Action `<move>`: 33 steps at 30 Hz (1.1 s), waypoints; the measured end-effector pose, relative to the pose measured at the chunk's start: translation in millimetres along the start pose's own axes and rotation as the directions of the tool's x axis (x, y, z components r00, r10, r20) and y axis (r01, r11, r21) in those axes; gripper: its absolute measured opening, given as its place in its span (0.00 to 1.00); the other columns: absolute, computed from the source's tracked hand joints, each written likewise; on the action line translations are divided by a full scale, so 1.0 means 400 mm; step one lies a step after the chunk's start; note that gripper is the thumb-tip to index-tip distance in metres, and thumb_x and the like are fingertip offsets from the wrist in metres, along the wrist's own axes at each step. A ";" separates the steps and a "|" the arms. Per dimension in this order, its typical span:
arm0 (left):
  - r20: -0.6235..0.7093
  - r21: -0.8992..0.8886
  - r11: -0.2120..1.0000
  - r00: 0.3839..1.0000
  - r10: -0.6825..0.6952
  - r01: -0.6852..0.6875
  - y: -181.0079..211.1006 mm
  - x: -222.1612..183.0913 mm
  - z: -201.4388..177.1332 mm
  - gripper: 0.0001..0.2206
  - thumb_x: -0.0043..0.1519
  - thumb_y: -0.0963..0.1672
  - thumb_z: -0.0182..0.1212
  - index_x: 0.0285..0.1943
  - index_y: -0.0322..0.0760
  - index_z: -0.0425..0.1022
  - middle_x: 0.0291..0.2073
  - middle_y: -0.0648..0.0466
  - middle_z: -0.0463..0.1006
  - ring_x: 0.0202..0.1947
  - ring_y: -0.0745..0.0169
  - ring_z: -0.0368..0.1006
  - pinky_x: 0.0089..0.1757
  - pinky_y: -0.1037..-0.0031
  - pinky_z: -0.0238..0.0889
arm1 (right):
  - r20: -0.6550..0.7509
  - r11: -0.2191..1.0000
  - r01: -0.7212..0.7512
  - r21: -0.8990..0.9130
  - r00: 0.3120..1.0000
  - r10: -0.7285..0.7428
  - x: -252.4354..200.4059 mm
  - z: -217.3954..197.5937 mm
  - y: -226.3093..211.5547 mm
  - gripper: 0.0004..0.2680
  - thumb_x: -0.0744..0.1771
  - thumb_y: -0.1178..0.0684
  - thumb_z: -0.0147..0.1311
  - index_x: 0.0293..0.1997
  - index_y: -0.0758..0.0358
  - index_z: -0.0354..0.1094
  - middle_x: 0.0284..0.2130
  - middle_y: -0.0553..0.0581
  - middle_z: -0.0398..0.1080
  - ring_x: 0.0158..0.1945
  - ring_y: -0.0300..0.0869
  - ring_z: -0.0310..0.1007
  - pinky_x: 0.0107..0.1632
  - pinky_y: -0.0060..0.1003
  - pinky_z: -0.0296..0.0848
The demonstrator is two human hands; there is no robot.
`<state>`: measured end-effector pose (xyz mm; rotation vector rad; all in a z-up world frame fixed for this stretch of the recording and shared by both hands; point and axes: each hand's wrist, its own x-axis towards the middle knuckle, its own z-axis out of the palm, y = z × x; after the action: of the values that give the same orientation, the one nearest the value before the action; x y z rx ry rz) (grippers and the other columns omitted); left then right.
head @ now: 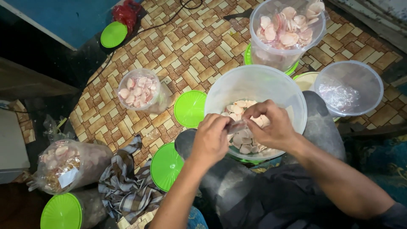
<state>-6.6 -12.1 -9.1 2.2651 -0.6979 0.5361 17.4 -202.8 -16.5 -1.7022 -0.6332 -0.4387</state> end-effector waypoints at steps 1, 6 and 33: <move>0.009 -0.086 0.995 0.999 -0.043 0.043 -0.001 0.005 -0.006 0.09 0.50 0.35 0.50 0.36 0.36 0.70 0.26 0.52 0.68 0.32 0.47 0.69 0.34 0.67 0.62 | -0.010 1.000 -0.009 0.024 1.000 0.009 0.002 -0.005 0.005 0.08 0.57 0.66 0.58 0.29 0.65 0.59 0.25 0.56 0.73 0.29 0.46 0.75 0.36 0.32 0.71; 0.046 -0.181 0.973 0.990 -0.136 0.142 0.008 0.017 -0.022 0.09 0.50 0.34 0.52 0.38 0.33 0.71 0.25 0.47 0.72 0.31 0.42 0.71 0.35 0.63 0.65 | 0.030 0.994 -0.107 -0.034 0.994 0.108 0.007 -0.015 -0.004 0.08 0.56 0.63 0.59 0.33 0.63 0.66 0.26 0.54 0.73 0.32 0.46 0.75 0.37 0.34 0.70; -0.046 -0.138 0.980 0.988 -0.148 0.141 0.023 -0.005 0.021 0.08 0.53 0.37 0.55 0.39 0.34 0.66 0.25 0.51 0.70 0.28 0.52 0.72 0.34 0.70 0.67 | 0.270 0.985 0.144 -0.094 0.956 -0.114 -0.004 0.014 0.039 0.03 0.62 0.54 0.53 0.27 0.56 0.69 0.23 0.51 0.69 0.28 0.49 0.70 0.32 0.39 0.65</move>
<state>-12.6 -23.0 -11.2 2.1464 -0.5208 0.4663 25.6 -200.1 -30.8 -1.8506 -0.9332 -0.3471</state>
